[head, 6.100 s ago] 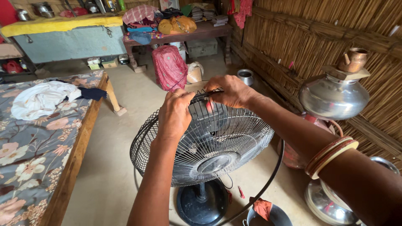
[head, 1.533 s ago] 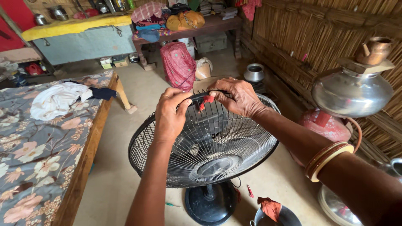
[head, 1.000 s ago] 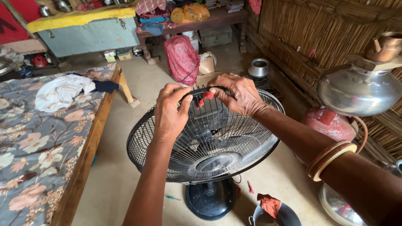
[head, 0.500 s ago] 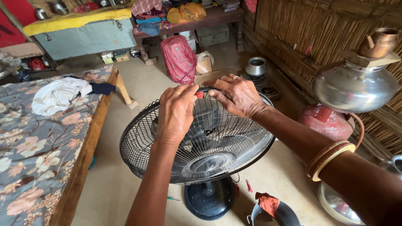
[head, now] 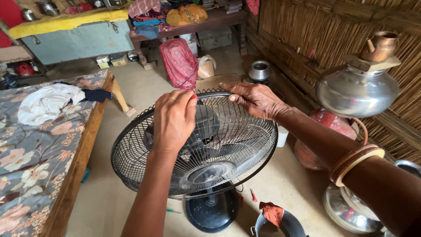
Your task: The person repairs a standing fan by tying a red cloth strip to the metal cage to secure it. They wrap the cloth around the cage and tie it at multiple points to hold the cage in place.
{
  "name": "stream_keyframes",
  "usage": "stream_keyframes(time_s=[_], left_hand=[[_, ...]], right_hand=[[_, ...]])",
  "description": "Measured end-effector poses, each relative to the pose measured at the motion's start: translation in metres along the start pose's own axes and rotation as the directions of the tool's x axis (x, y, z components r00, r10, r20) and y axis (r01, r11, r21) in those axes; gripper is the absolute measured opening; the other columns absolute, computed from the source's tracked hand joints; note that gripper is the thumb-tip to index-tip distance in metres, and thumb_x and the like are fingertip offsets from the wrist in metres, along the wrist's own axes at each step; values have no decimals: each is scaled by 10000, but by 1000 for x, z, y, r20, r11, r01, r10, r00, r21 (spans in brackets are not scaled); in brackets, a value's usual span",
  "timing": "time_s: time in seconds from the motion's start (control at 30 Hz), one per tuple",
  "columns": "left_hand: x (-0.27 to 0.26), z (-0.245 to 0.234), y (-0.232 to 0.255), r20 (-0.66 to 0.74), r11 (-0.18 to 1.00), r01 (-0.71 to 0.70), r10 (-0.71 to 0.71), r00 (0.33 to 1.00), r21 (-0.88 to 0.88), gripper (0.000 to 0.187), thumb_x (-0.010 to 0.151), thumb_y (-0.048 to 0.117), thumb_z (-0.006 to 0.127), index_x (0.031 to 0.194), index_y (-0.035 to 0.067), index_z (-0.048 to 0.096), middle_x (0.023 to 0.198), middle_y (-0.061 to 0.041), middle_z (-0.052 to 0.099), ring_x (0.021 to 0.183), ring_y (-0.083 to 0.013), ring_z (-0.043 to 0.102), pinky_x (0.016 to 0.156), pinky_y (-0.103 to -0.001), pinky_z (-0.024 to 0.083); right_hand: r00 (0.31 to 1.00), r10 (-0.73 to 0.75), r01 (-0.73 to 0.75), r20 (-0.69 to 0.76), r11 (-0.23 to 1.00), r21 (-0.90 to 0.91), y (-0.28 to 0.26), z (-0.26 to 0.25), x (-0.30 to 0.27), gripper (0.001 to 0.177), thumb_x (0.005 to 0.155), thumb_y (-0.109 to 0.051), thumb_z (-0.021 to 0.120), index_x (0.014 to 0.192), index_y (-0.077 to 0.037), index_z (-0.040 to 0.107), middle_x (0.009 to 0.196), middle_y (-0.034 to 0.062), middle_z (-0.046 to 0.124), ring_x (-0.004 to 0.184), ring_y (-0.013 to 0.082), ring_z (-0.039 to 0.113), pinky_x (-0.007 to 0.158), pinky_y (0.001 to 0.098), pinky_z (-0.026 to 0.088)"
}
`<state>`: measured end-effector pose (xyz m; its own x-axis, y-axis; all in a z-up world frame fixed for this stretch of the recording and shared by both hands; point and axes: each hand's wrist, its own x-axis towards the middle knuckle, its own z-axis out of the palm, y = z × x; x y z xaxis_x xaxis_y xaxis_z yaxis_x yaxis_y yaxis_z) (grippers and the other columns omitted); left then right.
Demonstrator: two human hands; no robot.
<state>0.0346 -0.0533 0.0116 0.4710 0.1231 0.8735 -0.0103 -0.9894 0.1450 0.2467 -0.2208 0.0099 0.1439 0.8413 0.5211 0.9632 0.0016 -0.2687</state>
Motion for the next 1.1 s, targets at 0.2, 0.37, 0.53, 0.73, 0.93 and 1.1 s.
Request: stream_keyframes(time_s=[0.2,0.37,0.53,0.73,0.93,1.1], left_hand=[[21,36,18,132,962,-169,143,981,212,203,844,35,661,1032,-8,726,1074,-168,720,1035,-338,673,1034,-484,479],[24,59,32,219,954,-232,190,957,190,292,844,16,668,1126,-37,720,1087,-180,715,1032,-335,675,990,-445,494],[24,66,32,201,973,-205,180,963,110,319,812,-24,661,1123,-5,728,1126,-164,738,1053,-327,686,971,-438,509],[22,65,33,215,974,-185,154,964,133,454,667,-4,739,1121,-11,735,1153,-171,741,1066,-326,692,968,-439,508],[23,66,32,219,970,-189,153,964,153,417,714,-26,746,1129,6,740,1172,-149,747,1082,-307,698,981,-428,512],[22,67,31,207,966,-218,187,960,141,418,690,-8,746,1108,-11,738,1150,-166,748,1061,-318,701,952,-436,516]], right_hand=[[1000,-21,21,-23,1000,14,5,3,-3,454,1016,-299,590,1451,-168,576,1247,156,695,1112,363,677,930,436,536],[1000,11,-11,-2,998,-62,15,7,-8,369,1039,-355,610,1357,-168,629,1169,128,718,1129,363,681,953,431,548],[996,-69,72,-54,996,52,29,5,-20,472,1035,-356,578,1456,-144,576,1281,158,681,1162,372,658,948,453,534],[998,24,-28,54,997,72,54,-3,-33,495,1019,-420,590,1437,-156,579,1225,143,715,1085,333,706,903,442,552],[975,124,-136,184,990,50,80,-7,-48,523,965,-368,629,1454,-194,566,1131,127,744,1009,317,726,853,449,553],[956,155,-167,247,986,26,101,-3,-59,555,903,-254,693,1440,-209,562,1144,117,749,1034,311,728,868,449,564]])
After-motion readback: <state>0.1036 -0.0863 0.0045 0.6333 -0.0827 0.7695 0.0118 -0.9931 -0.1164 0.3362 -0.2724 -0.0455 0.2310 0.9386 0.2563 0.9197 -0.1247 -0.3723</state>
